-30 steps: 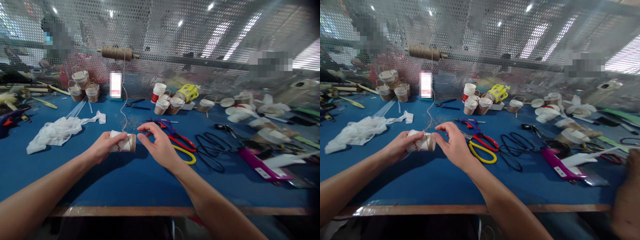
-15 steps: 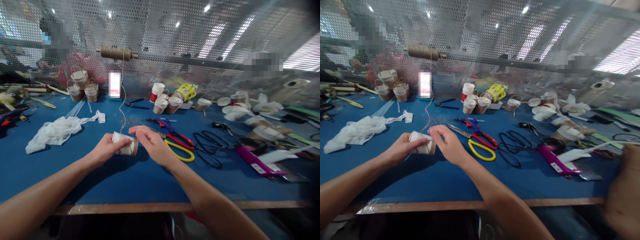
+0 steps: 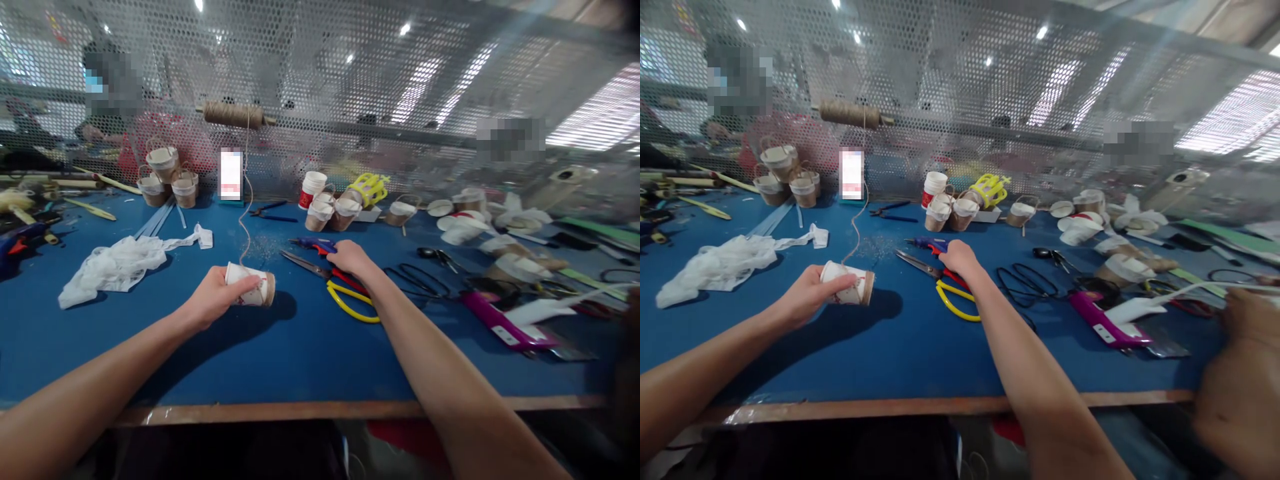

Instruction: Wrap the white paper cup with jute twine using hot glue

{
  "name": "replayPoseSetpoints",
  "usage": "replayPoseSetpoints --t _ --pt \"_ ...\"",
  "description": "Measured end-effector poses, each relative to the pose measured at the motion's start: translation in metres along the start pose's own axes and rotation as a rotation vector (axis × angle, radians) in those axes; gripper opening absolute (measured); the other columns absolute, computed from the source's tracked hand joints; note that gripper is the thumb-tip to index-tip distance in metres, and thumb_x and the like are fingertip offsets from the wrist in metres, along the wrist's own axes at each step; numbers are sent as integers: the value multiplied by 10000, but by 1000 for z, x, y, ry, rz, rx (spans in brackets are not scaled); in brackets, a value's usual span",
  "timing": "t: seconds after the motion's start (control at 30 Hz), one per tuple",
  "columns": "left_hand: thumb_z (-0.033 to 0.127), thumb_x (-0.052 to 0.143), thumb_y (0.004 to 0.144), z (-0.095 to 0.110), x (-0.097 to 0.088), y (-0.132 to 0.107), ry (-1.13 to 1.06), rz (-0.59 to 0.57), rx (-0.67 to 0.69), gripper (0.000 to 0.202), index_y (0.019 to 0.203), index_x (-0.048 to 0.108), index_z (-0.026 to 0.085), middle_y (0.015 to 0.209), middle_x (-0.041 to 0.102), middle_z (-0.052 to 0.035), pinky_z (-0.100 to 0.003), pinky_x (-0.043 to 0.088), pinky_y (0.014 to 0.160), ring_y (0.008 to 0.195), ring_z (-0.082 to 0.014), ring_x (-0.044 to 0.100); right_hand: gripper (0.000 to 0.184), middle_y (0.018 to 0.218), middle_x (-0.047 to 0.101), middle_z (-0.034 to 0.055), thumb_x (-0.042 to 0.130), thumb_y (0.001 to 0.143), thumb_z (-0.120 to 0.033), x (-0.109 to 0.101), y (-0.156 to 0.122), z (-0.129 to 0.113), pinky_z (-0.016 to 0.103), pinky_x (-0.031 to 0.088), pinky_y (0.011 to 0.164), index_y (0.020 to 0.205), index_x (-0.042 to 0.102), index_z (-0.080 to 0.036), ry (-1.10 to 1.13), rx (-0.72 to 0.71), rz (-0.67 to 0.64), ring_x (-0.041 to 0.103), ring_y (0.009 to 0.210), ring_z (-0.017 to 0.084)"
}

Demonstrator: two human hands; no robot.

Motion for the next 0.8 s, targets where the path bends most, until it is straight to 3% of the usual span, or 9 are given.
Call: replayPoseSetpoints --t 0.1,0.23,0.3,0.33,0.43,0.57,0.8 --pt "303 654 669 4 -1 0 12 3 27 213 754 691 111 640 674 -30 -206 426 549 540 -102 561 257 427 473 2 633 536 -101 -7 -2 -8 256 349 431 434 424 -209 94 7 14 521 477 153" --pt "298 630 689 13 -3 -3 116 32 96 197 729 684 114 632 668 -21 -201 425 547 556 -109 558 81 654 585 29 583 628 -173 -27 -25 -37 257 434 501 695 537 -182 302 -18 6 558 587 138" --pt "292 620 695 19 -3 -6 186 44 156 192 724 678 111 639 665 -18 -203 430 559 575 -118 561 113 625 575 17 580 663 -247 -26 -43 -55 243 441 483 727 535 -165 425 -30 -101 541 539 114" --pt "291 612 701 21 -2 -7 215 48 186 195 730 674 109 649 666 -20 -205 434 567 587 -122 563 130 573 544 -1 589 664 -257 -19 -54 -63 233 428 465 724 535 -156 564 -8 -221 513 501 99" --pt "291 588 720 25 -2 -9 278 68 249 202 739 663 105 674 665 -28 -208 438 571 606 -130 563 144 550 527 -17 585 691 -274 -13 -82 -86 202 390 423 728 549 -140 733 -54 -340 469 451 69" --pt "306 577 728 24 -7 -7 277 112 249 211 737 659 111 687 669 -34 -211 445 567 612 -136 570 206 553 530 -18 551 746 -324 -10 -109 -103 204 406 409 835 577 -139 677 -179 -395 478 462 83" --pt "302 559 750 28 -9 -7 332 131 309 210 765 665 120 748 685 -51 -231 457 617 662 -152 588 211 452 503 -39 561 730 -390 -18 -121 -97 229 418 393 701 554 -181 386 -171 -284 478 383 97"
Point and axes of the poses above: each hand's wrist, its own y-axis towards the middle knuckle, its own x-axis out of the palm, z = x × y, the point moved 8 cm from there along y, towards the middle knuckle
